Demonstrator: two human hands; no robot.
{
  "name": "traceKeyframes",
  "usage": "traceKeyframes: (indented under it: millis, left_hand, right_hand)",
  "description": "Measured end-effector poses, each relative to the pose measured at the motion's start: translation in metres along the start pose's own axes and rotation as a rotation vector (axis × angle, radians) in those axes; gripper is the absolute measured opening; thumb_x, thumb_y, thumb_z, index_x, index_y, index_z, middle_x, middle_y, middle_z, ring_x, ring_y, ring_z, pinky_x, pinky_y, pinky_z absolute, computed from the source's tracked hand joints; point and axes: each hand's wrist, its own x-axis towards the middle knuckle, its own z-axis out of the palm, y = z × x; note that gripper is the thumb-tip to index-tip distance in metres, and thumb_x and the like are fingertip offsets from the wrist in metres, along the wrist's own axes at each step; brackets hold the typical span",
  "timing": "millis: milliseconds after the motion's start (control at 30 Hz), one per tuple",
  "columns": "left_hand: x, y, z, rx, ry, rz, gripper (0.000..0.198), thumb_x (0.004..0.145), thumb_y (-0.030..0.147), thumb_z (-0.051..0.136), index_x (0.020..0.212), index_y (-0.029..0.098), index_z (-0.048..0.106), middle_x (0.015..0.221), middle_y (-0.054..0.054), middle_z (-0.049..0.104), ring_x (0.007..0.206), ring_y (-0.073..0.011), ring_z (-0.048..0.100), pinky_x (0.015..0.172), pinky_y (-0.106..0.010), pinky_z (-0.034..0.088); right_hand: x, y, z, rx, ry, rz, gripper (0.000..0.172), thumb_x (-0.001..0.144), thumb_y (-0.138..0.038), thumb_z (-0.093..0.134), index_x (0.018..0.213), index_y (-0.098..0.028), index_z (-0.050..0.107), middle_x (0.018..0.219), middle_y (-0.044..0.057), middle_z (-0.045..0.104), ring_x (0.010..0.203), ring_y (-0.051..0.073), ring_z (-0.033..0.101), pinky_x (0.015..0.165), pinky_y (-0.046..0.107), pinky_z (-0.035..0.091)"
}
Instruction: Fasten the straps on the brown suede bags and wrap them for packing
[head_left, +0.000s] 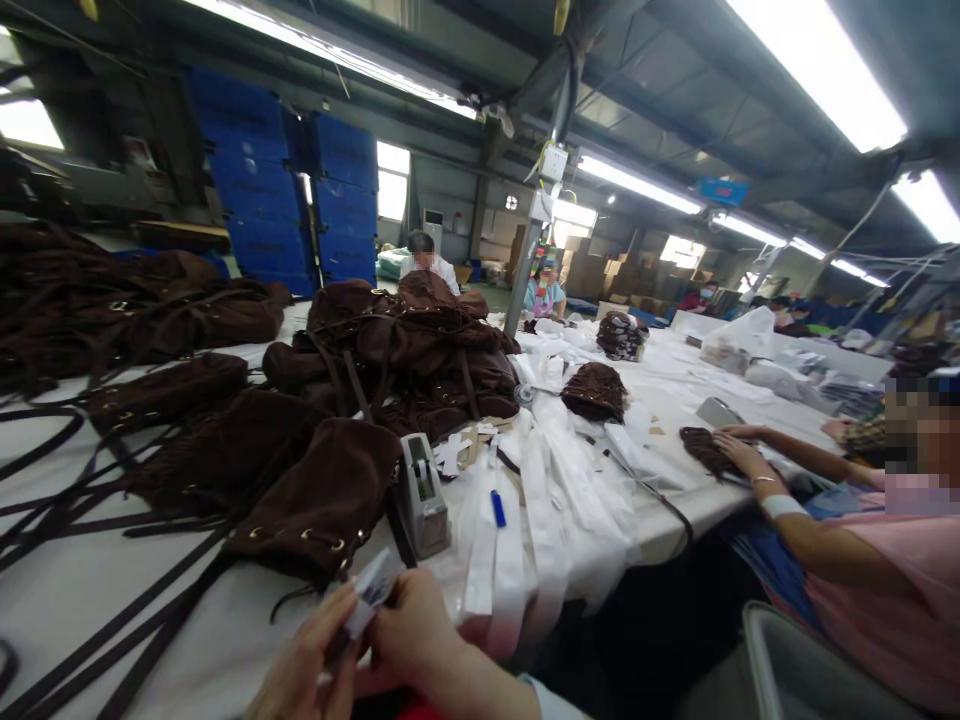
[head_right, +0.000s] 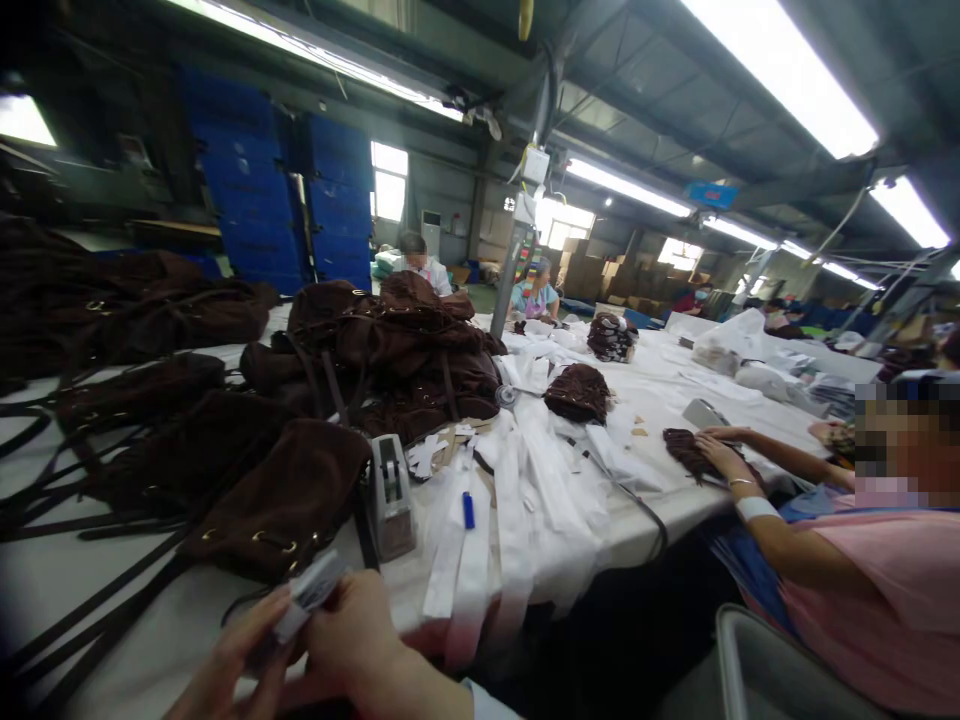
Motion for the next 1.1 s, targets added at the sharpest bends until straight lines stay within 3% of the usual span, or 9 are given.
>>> traceKeyframes:
  millis: [100, 200, 300, 433, 567, 800, 933, 1000, 1100]
  left_hand:
    - [-0.01, 0.005, -0.003, -0.081, -0.017, -0.117, 0.035, 0.093, 0.028, 0.049, 0.128, 0.024, 0.05, 0.14, -0.013, 0.057, 0.124, -0.027, 0.06, 0.093, -0.035, 0.057]
    - [-0.026, 0.0, -0.008, -0.17, -0.024, -0.356, 0.033, 0.092, 0.029, 0.049, 0.124, 0.021, 0.051, 0.122, -0.013, 0.069, 0.108, -0.0252, 0.07, 0.082, -0.031, 0.061]
    - [-0.046, -0.01, -0.015, -0.187, -0.038, -0.546, 0.033, 0.088, 0.03, 0.052, 0.119, 0.019, 0.055, 0.109, -0.011, 0.073, 0.097, -0.0258, 0.073, 0.081, -0.034, 0.061]
    - [-0.068, -0.016, -0.022, -0.179, -0.077, -0.57, 0.034, 0.08, 0.022, 0.053, 0.113, 0.019, 0.063, 0.111, -0.012, 0.073, 0.104, -0.0284, 0.07, 0.094, -0.042, 0.056]
    - [-0.083, -0.015, -0.027, -0.274, -0.126, -0.607, 0.033, 0.072, 0.013, 0.053, 0.1, 0.021, 0.067, 0.109, -0.011, 0.072, 0.106, -0.028, 0.067, 0.097, -0.042, 0.053]
    - [-0.106, -0.017, -0.025, -0.416, -0.023, -0.897, 0.046, 0.07, 0.033, 0.073, 0.114, 0.02, 0.064, 0.116, -0.009, 0.071, 0.113, -0.0294, 0.064, 0.103, -0.043, 0.048]
    - [-0.107, -0.014, -0.024, -0.689, 0.025, -1.16, 0.058, 0.066, 0.051, 0.077, 0.11, 0.017, 0.062, 0.1, -0.01, 0.073, 0.091, -0.028, 0.071, 0.074, -0.036, 0.058]
    - [-0.103, -0.012, -0.023, -0.853, 0.03, -1.33, 0.06, 0.067, 0.059, 0.074, 0.106, 0.015, 0.061, 0.086, -0.007, 0.072, 0.073, -0.0228, 0.07, 0.057, -0.029, 0.054]
    - [-0.094, -0.011, -0.02, -1.029, 0.005, -1.409, 0.059, 0.067, 0.062, 0.074, 0.099, 0.014, 0.061, 0.078, -0.005, 0.07, 0.064, -0.0156, 0.067, 0.052, -0.021, 0.048]
  right_hand:
    - [-0.001, 0.001, -0.004, -0.218, -0.044, -0.048, 0.014, 0.07, -0.01, 0.059, 0.064, -0.015, 0.071, 0.058, 0.0, 0.065, 0.051, 0.012, 0.058, 0.046, 0.019, 0.04]
    - [-0.009, 0.004, -0.012, -0.434, -0.207, -0.216, 0.02, 0.075, -0.014, 0.058, 0.078, -0.019, 0.077, 0.071, 0.0, 0.072, 0.062, 0.014, 0.063, 0.054, 0.02, 0.041]
    - [-0.016, 0.012, -0.024, -0.465, -0.309, -0.229, 0.019, 0.078, -0.019, 0.058, 0.082, -0.019, 0.076, 0.071, 0.001, 0.072, 0.061, 0.014, 0.062, 0.054, 0.021, 0.04]
    - [-0.008, 0.035, -0.043, -0.412, -0.185, -0.144, 0.022, 0.082, -0.034, 0.06, 0.072, -0.016, 0.067, 0.062, 0.003, 0.067, 0.054, 0.014, 0.059, 0.052, 0.023, 0.042]
    - [0.006, 0.067, -0.052, -0.313, -0.094, -0.093, 0.035, 0.079, -0.048, 0.063, 0.09, -0.015, 0.067, 0.077, 0.006, 0.069, 0.058, 0.015, 0.062, 0.053, 0.025, 0.047]
    - [0.023, 0.075, -0.029, -0.146, -0.042, 0.068, 0.061, 0.073, -0.062, 0.063, 0.112, -0.016, 0.06, 0.092, 0.009, 0.071, 0.062, 0.017, 0.067, 0.048, 0.024, 0.047]
    - [0.042, 0.056, -0.014, -0.101, -0.003, 0.02, 0.058, 0.076, -0.06, 0.063, 0.115, -0.017, 0.058, 0.096, 0.008, 0.07, 0.064, 0.016, 0.067, 0.046, 0.022, 0.045]
    - [0.052, 0.047, -0.007, -0.124, 0.017, -0.02, 0.05, 0.077, -0.058, 0.064, 0.105, -0.017, 0.061, 0.086, 0.006, 0.069, 0.061, 0.015, 0.065, 0.046, 0.022, 0.044]
    - [0.067, 0.035, -0.001, -0.195, 0.016, -0.093, 0.044, 0.075, -0.06, 0.064, 0.083, -0.017, 0.061, 0.068, 0.002, 0.064, 0.053, 0.014, 0.06, 0.043, 0.021, 0.04]
